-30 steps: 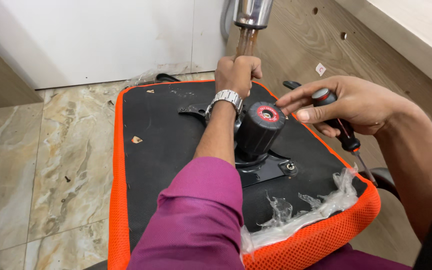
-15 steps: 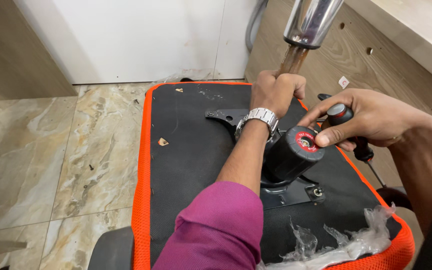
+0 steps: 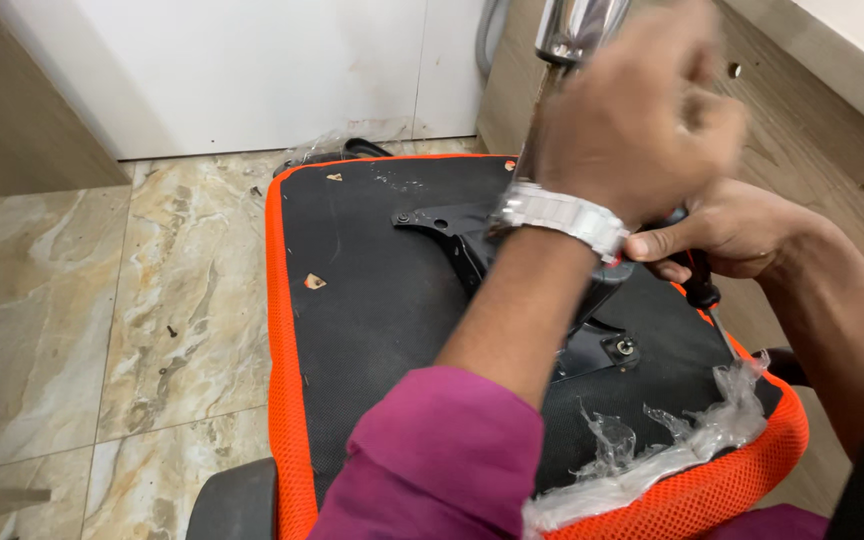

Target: The person uses a screwdriver to tighten screws on the underside of an orange and black office chair seat, securing the gas lift mechanism to the seat base. The person works on multiple screws around the central mounting plate.

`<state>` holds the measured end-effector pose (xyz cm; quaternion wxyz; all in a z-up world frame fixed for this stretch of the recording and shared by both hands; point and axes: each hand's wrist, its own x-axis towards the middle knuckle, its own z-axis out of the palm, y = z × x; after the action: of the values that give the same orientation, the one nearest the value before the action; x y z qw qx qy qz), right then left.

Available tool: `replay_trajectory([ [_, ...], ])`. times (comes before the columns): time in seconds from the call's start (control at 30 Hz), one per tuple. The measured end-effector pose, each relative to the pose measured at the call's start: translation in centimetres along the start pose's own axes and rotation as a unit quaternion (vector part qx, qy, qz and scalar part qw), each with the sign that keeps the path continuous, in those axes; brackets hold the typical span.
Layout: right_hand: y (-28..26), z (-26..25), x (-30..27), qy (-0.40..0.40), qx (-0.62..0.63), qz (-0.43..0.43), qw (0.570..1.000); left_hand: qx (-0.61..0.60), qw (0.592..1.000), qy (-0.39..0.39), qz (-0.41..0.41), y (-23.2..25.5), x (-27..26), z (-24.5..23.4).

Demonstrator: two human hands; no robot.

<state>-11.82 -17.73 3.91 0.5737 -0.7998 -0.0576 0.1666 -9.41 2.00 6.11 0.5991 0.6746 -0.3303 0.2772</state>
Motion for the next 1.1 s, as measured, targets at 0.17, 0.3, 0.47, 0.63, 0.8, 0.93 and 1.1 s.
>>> replay_trajectory([
  [0.17,1.0,-3.4,-0.7,0.086,0.023,0.056,0.994,-0.079,0.984,-0.12,0.104,-0.1,-3.9,8.5],
  [0.3,1.1,-4.3,-0.4,0.138,0.021,0.074,0.987,-0.089,0.994,-0.06,-0.01,-1.3,-7.5,12.0],
  [0.47,-0.5,-6.0,-1.4,0.148,0.127,-0.074,0.978,-0.125,0.962,-0.037,-0.24,-3.4,-11.1,13.0],
  [0.63,-0.4,-4.2,-3.0,0.236,0.143,-0.109,0.955,-0.002,0.936,-0.205,-0.287,-5.9,-13.7,12.1],
  [0.8,-0.5,-2.1,-4.2,0.236,0.148,-0.142,0.95,0.103,0.922,-0.332,-0.171,-4.5,-14.7,9.3],
  [0.93,-0.7,-1.9,-5.0,0.235,0.132,-0.155,0.95,0.121,0.918,-0.342,-0.158,-4.1,-14.7,8.8],
  [1.1,0.2,-1.4,-5.3,0.205,0.15,-0.183,0.95,0.104,0.916,-0.343,-0.179,-4.9,-15.1,9.5],
])
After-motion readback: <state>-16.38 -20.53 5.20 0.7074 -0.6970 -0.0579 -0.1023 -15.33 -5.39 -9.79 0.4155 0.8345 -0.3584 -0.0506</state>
